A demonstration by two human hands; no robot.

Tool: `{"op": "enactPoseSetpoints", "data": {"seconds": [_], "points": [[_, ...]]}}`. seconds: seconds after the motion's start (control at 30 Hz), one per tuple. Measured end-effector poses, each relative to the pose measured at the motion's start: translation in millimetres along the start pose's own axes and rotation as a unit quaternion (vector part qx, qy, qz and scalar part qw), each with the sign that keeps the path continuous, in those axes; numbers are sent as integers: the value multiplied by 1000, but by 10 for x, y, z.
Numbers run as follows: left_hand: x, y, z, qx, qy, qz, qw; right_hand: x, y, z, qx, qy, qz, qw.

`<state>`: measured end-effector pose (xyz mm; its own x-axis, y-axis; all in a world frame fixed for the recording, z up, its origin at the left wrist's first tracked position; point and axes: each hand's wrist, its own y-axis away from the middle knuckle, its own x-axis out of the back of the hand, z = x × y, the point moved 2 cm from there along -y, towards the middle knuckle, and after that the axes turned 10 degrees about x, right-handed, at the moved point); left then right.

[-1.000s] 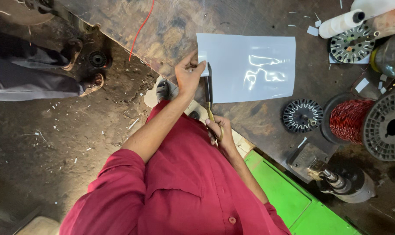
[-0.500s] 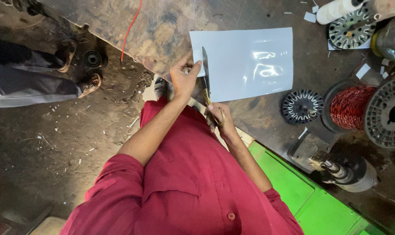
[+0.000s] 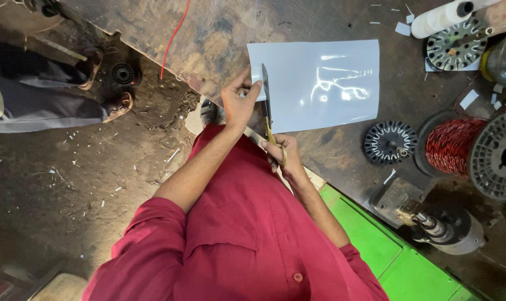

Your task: The person uses scissors to cut a sheet of white material into strips and small squares on a workbench. The cut pieces are gathered and placed on the table near other workshop items.

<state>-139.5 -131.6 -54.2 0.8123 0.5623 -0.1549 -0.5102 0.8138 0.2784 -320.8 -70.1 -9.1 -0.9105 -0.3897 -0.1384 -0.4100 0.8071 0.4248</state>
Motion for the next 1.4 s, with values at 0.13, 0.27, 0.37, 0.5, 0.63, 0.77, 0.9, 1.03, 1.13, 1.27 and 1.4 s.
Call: {"op": "enactPoseSetpoints", "data": {"seconds": [0.13,0.27,0.37,0.5,0.63,0.77,0.9,1.03,1.13,1.27,1.4], "points": [[-10,-70,26,-26,-10,4,1000,-23,29,-15,11,19,2,1000],[-57,-300,141,-42,18,14,999,-41,60,-65,18,45,-3,999],[-72,-377,207,-25,22,9,999,-41,62,-105,35,10,-8,999],[-71,-327,235,0,-22,14,1000,-17,-53,-151,39,-6,-22,999],[-78,-308,276,-18,21,-12,1000,-5,-193,-212,49,-36,-23,998],[-5,-344,318,-8,1,-12,1000,-106,-270,-215,42,-16,-10,999],[39,-393,324,-15,1,-12,1000,-204,-320,-186,23,37,20,999],[60,-485,333,-45,-3,-3,999,-242,-326,-201,22,52,24,998],[53,-584,358,-22,-7,-5,1000,-267,-351,-260,36,43,19,998],[46,-692,406,-12,18,-22,1000,-325,-509,-355,42,-14,17,999],[39,-789,441,7,14,-46,999,-370,-698,-457,53,-35,26,998]]}}
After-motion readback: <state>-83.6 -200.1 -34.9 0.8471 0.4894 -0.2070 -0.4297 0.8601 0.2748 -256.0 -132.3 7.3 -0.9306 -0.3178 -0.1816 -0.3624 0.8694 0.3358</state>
